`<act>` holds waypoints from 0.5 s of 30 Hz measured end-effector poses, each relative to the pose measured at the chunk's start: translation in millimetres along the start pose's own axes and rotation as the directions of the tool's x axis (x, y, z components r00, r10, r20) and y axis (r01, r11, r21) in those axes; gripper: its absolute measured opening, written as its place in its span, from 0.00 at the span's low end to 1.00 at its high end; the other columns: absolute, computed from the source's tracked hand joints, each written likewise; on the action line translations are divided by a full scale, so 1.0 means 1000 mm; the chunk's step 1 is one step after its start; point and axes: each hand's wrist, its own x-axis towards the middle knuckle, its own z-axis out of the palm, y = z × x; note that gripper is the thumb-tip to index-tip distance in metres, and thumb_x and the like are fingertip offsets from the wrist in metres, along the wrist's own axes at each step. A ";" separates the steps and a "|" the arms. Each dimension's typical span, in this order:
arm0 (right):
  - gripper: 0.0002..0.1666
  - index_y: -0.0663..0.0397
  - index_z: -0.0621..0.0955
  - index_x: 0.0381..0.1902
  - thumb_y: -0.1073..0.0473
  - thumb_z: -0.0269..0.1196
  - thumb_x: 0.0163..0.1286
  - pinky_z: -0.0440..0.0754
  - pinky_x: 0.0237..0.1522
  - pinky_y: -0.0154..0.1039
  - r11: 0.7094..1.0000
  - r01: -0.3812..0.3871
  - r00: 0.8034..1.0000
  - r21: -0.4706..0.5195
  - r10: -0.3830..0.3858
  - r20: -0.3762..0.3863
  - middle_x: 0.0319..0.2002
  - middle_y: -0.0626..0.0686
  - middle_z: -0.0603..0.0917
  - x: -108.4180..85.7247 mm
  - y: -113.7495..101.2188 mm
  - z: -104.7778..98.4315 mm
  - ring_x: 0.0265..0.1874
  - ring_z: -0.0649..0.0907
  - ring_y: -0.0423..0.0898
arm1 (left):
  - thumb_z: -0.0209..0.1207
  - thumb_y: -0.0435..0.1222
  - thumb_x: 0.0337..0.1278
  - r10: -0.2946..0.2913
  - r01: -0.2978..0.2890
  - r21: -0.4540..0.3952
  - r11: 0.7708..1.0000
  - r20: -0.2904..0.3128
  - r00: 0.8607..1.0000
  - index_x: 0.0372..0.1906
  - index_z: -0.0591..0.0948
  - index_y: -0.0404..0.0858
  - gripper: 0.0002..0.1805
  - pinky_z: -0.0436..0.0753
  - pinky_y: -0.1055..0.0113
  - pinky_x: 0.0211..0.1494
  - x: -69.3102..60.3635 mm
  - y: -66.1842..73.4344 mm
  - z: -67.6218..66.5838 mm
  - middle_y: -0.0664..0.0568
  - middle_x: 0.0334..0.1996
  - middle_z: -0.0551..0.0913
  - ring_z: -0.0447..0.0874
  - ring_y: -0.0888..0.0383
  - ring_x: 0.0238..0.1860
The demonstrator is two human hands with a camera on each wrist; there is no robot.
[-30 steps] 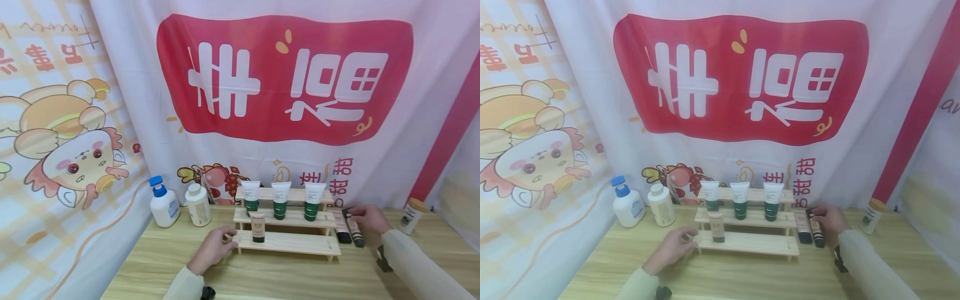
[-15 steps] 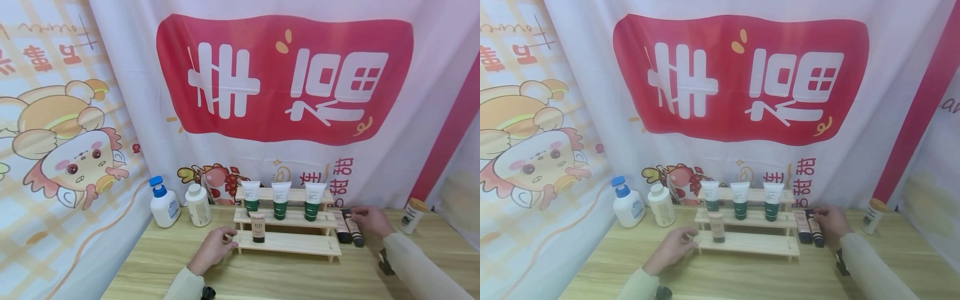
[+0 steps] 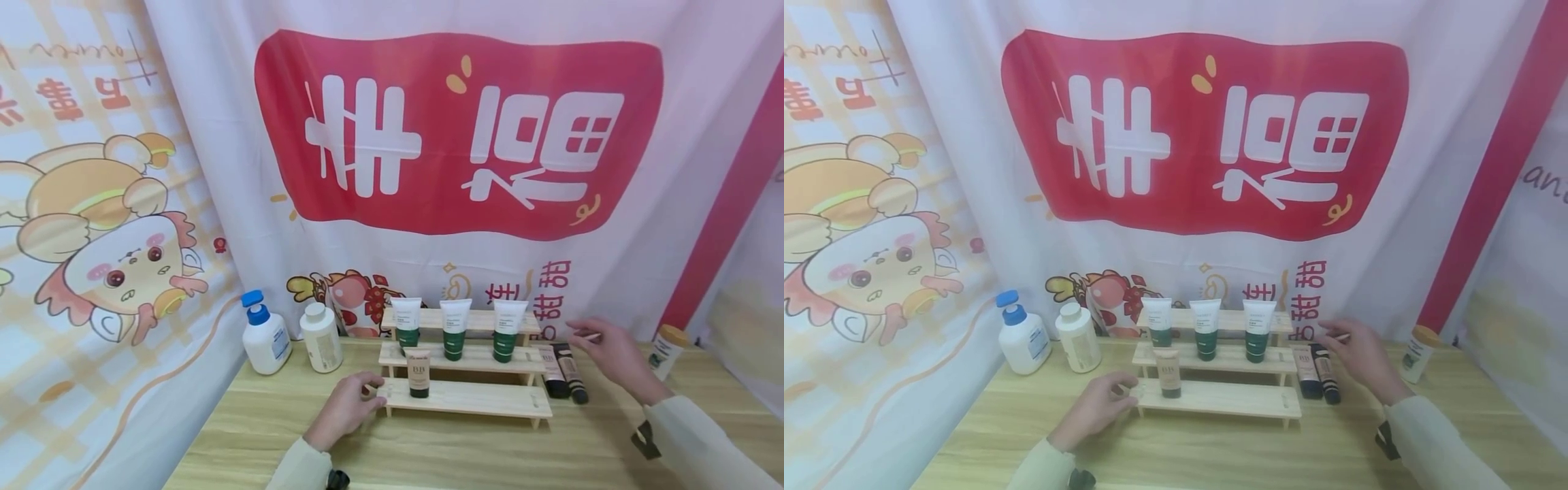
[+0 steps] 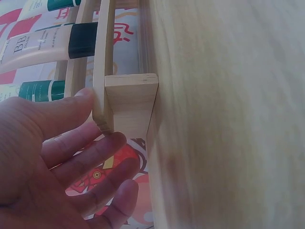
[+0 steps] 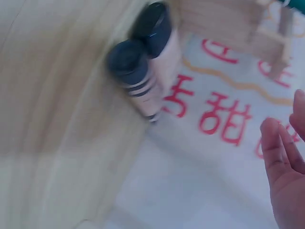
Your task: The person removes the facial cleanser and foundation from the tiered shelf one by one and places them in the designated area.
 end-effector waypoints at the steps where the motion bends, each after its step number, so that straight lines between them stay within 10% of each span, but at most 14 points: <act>1: 0.25 0.59 0.78 0.54 0.50 0.64 0.65 0.82 0.37 0.52 1.000 0.016 1.000 -0.002 -0.016 -0.021 0.45 0.61 0.80 -0.001 -0.005 -0.002 0.41 0.80 0.56 | 0.68 0.38 0.51 0.001 -0.001 0.000 1.000 -0.001 1.000 0.48 0.81 0.40 0.18 0.81 0.57 0.44 0.000 0.000 0.000 0.51 0.45 0.82 0.80 0.53 0.42; 9: 0.19 0.51 0.81 0.49 0.50 0.65 0.63 0.84 0.38 0.48 0.989 0.142 0.978 0.030 -0.136 -0.156 0.43 0.52 0.81 -0.017 -0.045 -0.017 0.40 0.81 0.52 | 0.68 0.38 0.51 -0.004 0.004 -0.011 1.000 0.013 1.000 0.48 0.81 0.40 0.18 0.81 0.57 0.44 -0.001 0.002 -0.002 0.51 0.45 0.82 0.80 0.53 0.42; 15: 0.14 0.46 0.84 0.40 0.61 0.72 0.55 0.80 0.34 0.26 0.930 0.367 0.889 0.004 -0.350 -0.297 0.42 0.43 0.81 -0.025 -0.077 -0.014 0.39 0.80 0.41 | 0.68 0.37 0.51 0.007 -0.006 -0.015 1.000 0.006 1.000 0.48 0.81 0.39 0.17 0.81 0.56 0.45 -0.002 0.003 -0.003 0.50 0.45 0.82 0.80 0.52 0.42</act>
